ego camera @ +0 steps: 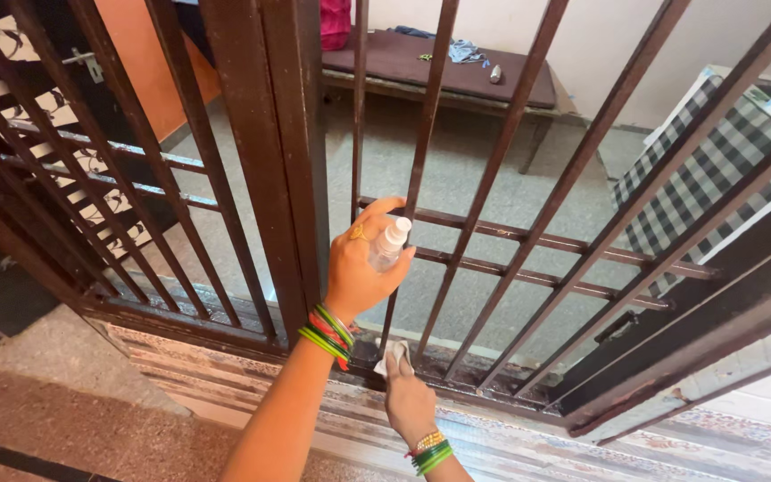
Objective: The person sprays a liquid from a small bottle onto the lower section of a metal gate and wipes it with a white cloth. The person repeatedly sprays and wipes the same area of the gate throughout the clip.
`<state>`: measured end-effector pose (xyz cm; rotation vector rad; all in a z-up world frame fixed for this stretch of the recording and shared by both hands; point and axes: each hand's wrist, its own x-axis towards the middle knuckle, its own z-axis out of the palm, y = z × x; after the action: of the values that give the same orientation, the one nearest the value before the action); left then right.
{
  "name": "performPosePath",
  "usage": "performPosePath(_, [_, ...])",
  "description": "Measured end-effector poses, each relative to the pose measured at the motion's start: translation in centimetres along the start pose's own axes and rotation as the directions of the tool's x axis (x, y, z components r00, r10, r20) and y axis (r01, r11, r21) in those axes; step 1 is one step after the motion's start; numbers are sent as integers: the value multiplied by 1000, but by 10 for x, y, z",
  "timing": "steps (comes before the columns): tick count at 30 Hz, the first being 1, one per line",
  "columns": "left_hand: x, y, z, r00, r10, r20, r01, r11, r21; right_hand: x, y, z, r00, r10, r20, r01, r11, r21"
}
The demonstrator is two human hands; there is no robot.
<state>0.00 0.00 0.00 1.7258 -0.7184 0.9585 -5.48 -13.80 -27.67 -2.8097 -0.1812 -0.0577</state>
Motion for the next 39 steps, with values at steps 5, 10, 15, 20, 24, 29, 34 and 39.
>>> performPosePath(5, [-1, -2, 1, 1000, 13, -5, -13, 1000, 18, -43, 14, -9, 996, -63, 55, 62, 998, 23])
performPosePath(10, [-1, -5, 3, 999, 46, -12, -46, 999, 27, -56, 38, -19, 961, -19, -276, 72, 980, 183])
performPosePath(15, [-2, -4, 4, 999, 34, -15, -33, 999, 20, -20, 50, -13, 989, 150, -3, -150, 989, 14])
performPosePath(20, [-3, -3, 5, 1000, 15, -8, -15, 1000, 13, -4, 63, 2, 993, 90, -70, -96, 992, -82])
performPosePath(24, [-3, -4, 5, 1000, 27, -11, -27, 1000, 12, -29, 64, -7, 996, 64, -63, -68, 996, -59])
performPosePath(29, [-3, -4, 5, 1000, -9, 0, 9, 1000, 8, -28, 62, -10, 997, 65, -44, -68, 996, -51])
performPosePath(34, [-4, -3, 6, 999, 29, -15, -28, 999, 25, -12, 71, 2, 998, 18, -68, -19, 1000, -11])
performPosePath(39, [-4, -5, 7, 1000, -13, -12, 13, 1000, 27, -50, 86, -5, 958, -158, -240, 183, 980, 83])
